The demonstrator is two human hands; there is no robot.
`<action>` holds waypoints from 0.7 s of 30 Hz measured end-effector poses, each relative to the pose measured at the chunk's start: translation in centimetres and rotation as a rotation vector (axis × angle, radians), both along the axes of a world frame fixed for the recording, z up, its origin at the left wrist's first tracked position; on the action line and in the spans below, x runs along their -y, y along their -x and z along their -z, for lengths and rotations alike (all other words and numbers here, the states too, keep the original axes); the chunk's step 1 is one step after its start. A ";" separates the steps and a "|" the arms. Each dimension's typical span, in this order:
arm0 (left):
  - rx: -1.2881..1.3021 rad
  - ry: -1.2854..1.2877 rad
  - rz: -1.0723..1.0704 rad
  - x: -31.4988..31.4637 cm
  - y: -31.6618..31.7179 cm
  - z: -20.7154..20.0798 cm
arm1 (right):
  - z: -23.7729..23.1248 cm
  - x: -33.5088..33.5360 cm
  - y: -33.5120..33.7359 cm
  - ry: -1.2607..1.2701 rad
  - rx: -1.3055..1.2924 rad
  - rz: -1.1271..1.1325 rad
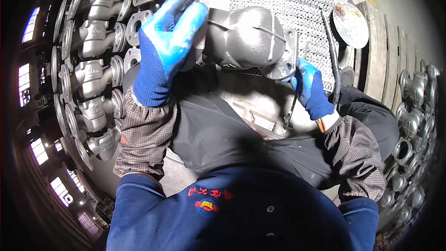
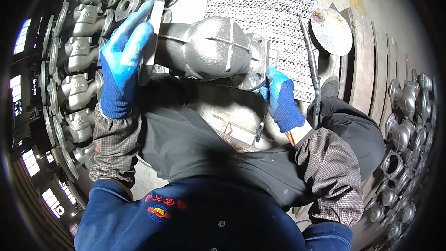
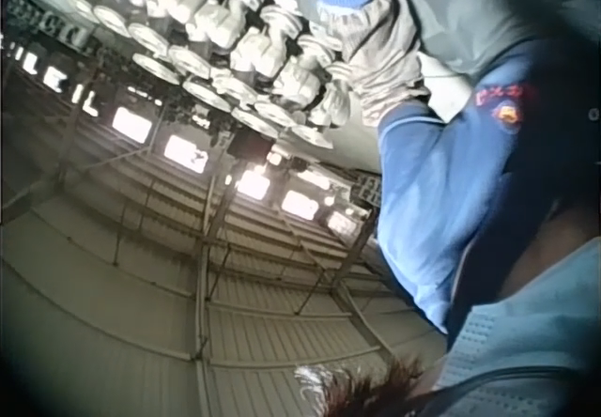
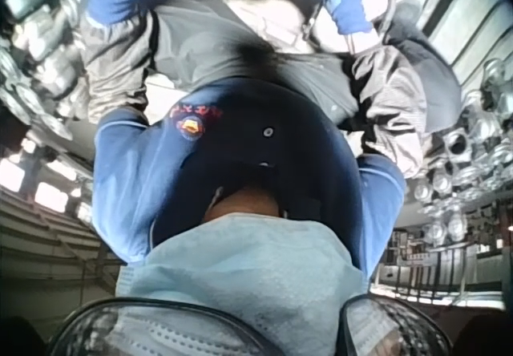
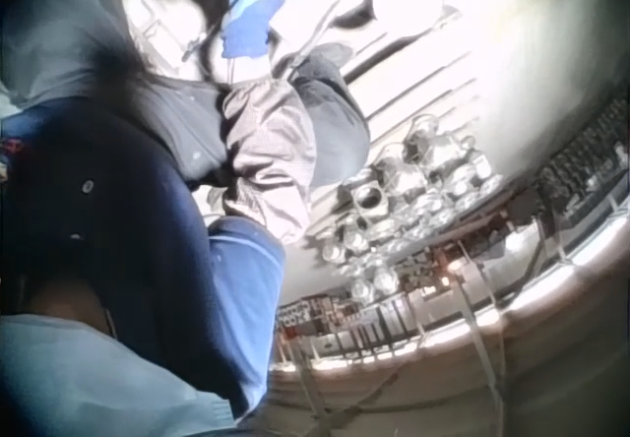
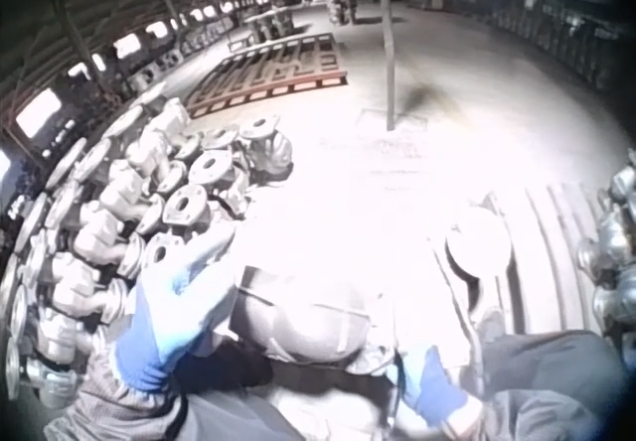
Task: The person uses a small tool to scrape the edges and interior surfaces of metal valve bodies, picking them up from a pile, turning them over to reach different areas, and placing them on a pallet.
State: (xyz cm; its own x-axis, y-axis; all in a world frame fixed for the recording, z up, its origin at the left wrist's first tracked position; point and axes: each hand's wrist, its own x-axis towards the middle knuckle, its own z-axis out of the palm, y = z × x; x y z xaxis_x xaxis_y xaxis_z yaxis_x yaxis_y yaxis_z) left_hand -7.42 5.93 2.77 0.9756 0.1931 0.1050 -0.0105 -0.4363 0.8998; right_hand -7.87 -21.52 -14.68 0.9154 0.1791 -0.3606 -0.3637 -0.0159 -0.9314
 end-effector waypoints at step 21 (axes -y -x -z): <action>0.042 -0.442 0.009 -2.9 -2.5 3.5 | -0.7 -0.2 -3.9 -0.251 -0.292 0.214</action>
